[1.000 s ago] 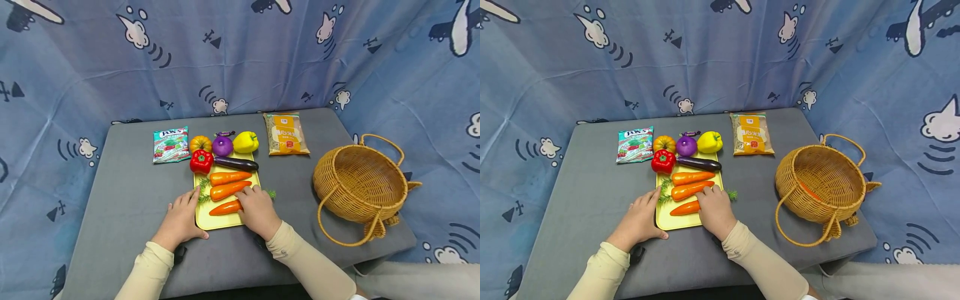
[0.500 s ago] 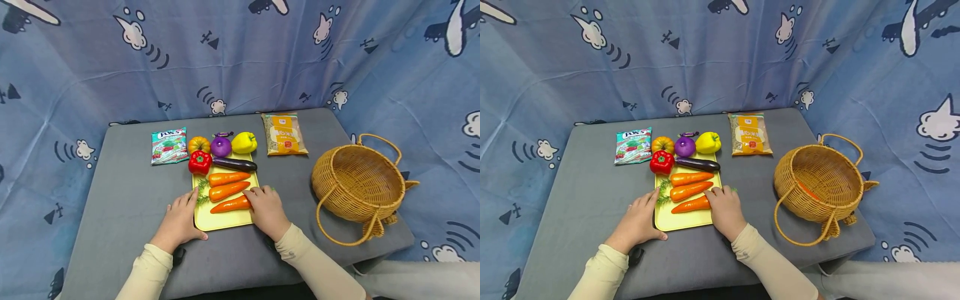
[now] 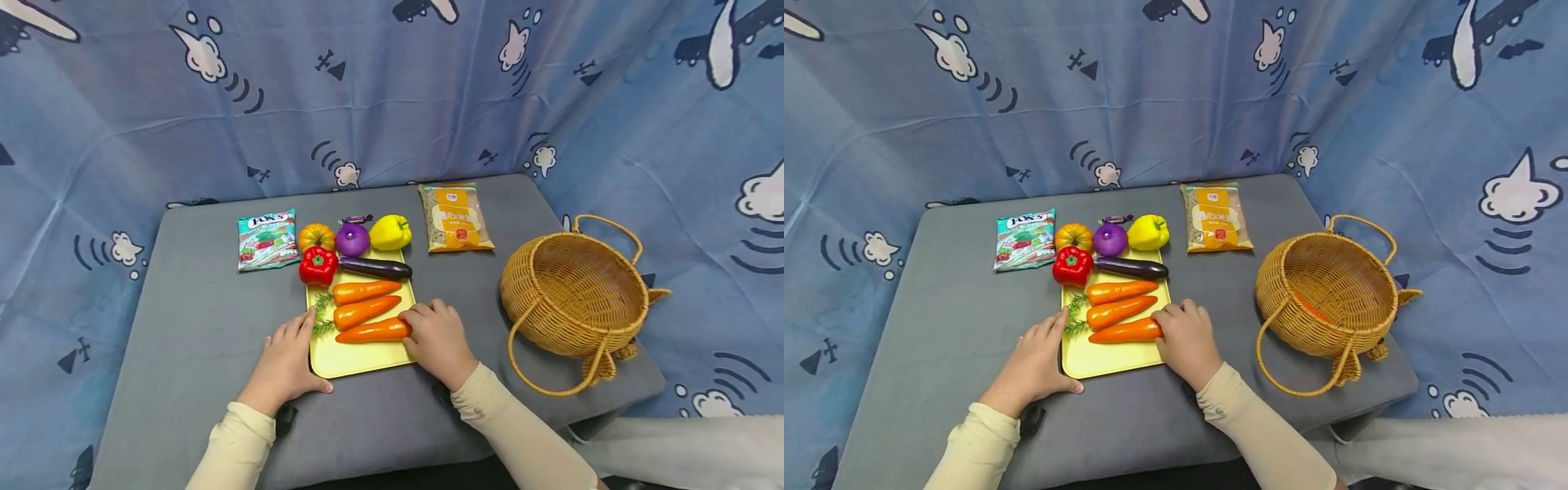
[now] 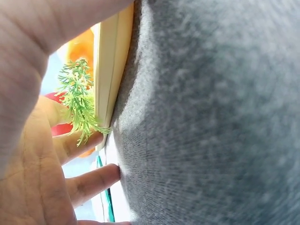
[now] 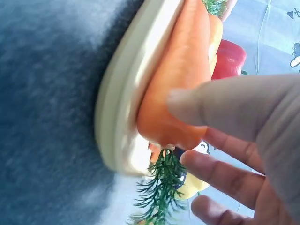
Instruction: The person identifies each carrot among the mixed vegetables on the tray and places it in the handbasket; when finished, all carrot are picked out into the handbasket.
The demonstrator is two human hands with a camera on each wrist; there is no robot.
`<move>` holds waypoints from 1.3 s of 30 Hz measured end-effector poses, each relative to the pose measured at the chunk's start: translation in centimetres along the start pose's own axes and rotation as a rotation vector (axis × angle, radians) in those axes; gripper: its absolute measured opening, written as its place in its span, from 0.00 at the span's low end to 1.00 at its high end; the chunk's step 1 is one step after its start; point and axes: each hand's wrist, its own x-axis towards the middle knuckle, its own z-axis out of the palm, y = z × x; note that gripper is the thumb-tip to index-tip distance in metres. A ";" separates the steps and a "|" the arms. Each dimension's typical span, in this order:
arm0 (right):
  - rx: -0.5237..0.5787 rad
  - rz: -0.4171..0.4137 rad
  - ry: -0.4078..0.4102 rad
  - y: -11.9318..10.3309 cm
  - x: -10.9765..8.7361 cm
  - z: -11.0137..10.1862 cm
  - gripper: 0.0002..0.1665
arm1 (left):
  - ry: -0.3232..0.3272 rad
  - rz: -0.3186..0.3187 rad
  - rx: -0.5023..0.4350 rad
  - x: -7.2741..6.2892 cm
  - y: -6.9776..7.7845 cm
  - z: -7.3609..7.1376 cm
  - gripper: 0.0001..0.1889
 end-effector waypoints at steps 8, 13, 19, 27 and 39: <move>-0.050 0.001 -0.090 -0.6 0.1 0.2 0.27 | -0.010 0.000 0.004 -0.1 0.2 0.3 0.80; -0.051 -0.024 -0.017 -0.2 -0.6 -1.0 0.25 | -0.018 0.000 -0.005 -0.2 0.3 0.5 0.80; -0.054 -0.025 0.063 0.5 -1.3 -3.9 0.28 | -0.009 0.007 -0.003 -0.5 0.3 0.6 0.80; -0.064 0.076 0.146 2.5 -1.8 -8.5 0.31 | -0.020 0.009 0.003 -0.6 0.4 0.4 0.79; -0.088 0.321 0.281 7.4 -4.3 -14.3 0.31 | 0.075 0.057 -0.030 -3.5 1.6 -1.7 0.72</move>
